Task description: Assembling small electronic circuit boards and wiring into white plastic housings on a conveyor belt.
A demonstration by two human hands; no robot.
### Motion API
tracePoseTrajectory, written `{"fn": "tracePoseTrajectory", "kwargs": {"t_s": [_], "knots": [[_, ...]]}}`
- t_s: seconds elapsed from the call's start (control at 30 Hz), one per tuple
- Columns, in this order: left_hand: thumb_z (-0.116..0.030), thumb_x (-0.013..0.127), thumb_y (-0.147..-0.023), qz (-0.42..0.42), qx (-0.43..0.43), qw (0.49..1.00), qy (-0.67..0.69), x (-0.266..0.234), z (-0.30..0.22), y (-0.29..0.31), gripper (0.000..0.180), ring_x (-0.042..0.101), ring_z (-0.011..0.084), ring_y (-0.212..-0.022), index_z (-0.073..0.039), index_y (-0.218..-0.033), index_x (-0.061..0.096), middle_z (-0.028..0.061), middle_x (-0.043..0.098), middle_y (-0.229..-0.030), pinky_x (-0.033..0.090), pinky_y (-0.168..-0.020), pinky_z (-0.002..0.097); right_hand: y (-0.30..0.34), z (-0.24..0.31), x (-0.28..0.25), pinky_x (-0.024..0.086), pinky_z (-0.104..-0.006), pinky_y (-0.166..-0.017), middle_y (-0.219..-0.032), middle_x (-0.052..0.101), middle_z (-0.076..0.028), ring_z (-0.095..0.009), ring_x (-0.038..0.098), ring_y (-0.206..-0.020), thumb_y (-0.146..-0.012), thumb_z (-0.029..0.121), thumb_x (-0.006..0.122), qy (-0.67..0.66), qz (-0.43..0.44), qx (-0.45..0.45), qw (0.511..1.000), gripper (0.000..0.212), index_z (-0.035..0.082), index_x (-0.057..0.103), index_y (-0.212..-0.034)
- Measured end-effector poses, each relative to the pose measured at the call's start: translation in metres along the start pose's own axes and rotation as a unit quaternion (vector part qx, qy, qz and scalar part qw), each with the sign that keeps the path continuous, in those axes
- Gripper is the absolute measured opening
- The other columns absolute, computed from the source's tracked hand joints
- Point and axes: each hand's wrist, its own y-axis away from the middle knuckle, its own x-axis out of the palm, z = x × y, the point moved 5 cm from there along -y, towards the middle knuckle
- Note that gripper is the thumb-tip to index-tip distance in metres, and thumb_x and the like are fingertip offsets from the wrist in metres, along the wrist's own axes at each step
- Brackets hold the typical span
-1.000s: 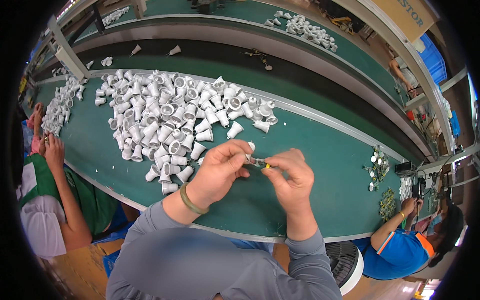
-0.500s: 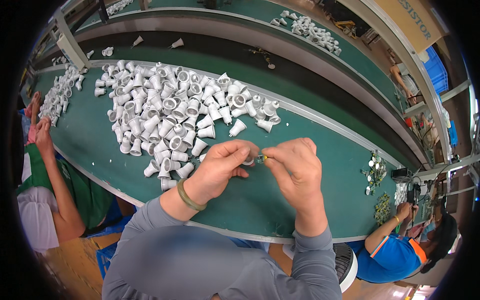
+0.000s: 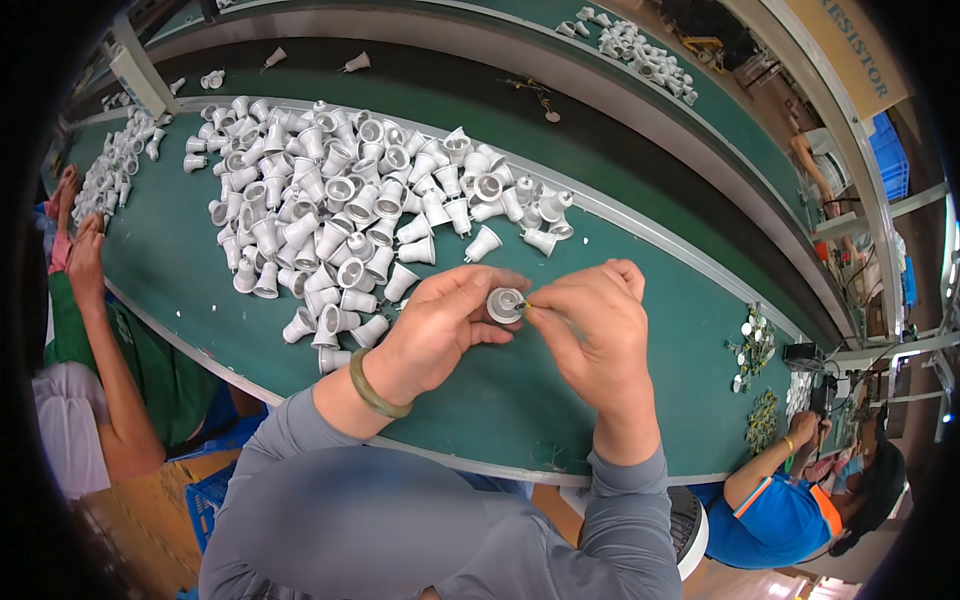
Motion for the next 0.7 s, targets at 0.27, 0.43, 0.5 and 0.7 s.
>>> {"fn": "tracePoseTrajectory", "kwargs": {"t_s": [0.27,0.43,0.5,0.7], "knots": [[-0.030,0.048,-0.111,0.008,-0.011,1.000,-0.021,0.006,0.001,0.002,0.041,0.070,0.0169,-0.102,0.002,-0.132,0.062,0.0088,0.071,-0.114,0.057,-0.090,0.0310,0.003,-0.004,0.008,0.036,-0.0472,-0.098,-0.083,0.068,0.002,-0.020,0.062,-0.079,-0.078,0.008,0.082,0.114,0.020,-0.013,0.993,0.014,0.015,0.072,-0.085],[-0.030,0.047,-0.111,-0.014,-0.002,1.000,-0.027,0.003,0.001,0.001,0.042,0.071,0.0191,-0.103,0.003,-0.133,0.061,0.0112,0.071,-0.116,0.058,-0.092,0.0319,0.005,-0.002,0.011,0.037,-0.0490,-0.099,-0.084,0.068,0.003,-0.020,0.062,-0.079,-0.078,0.011,0.082,0.125,0.021,-0.026,0.992,0.014,0.016,0.071,-0.085],[-0.030,0.047,-0.111,-0.009,-0.005,1.000,-0.029,0.002,0.002,0.001,0.042,0.071,0.0195,-0.104,0.003,-0.133,0.061,0.0112,0.072,-0.116,0.058,-0.092,0.0323,0.005,-0.003,0.012,0.037,-0.0496,-0.098,-0.084,0.067,0.003,-0.019,0.062,-0.079,-0.078,0.012,0.082,0.128,0.024,-0.029,0.991,0.014,0.017,0.071,-0.085],[-0.031,0.048,-0.111,-0.003,-0.002,1.000,-0.028,0.000,0.004,0.000,0.043,0.072,0.0207,-0.104,0.003,-0.132,0.062,0.0112,0.072,-0.115,0.059,-0.092,0.0331,0.007,-0.004,0.017,0.037,-0.0515,-0.099,-0.085,0.066,0.006,-0.019,0.061,-0.081,-0.079,0.012,0.080,0.123,0.040,-0.024,0.991,0.012,0.018,0.071,-0.084]]}}
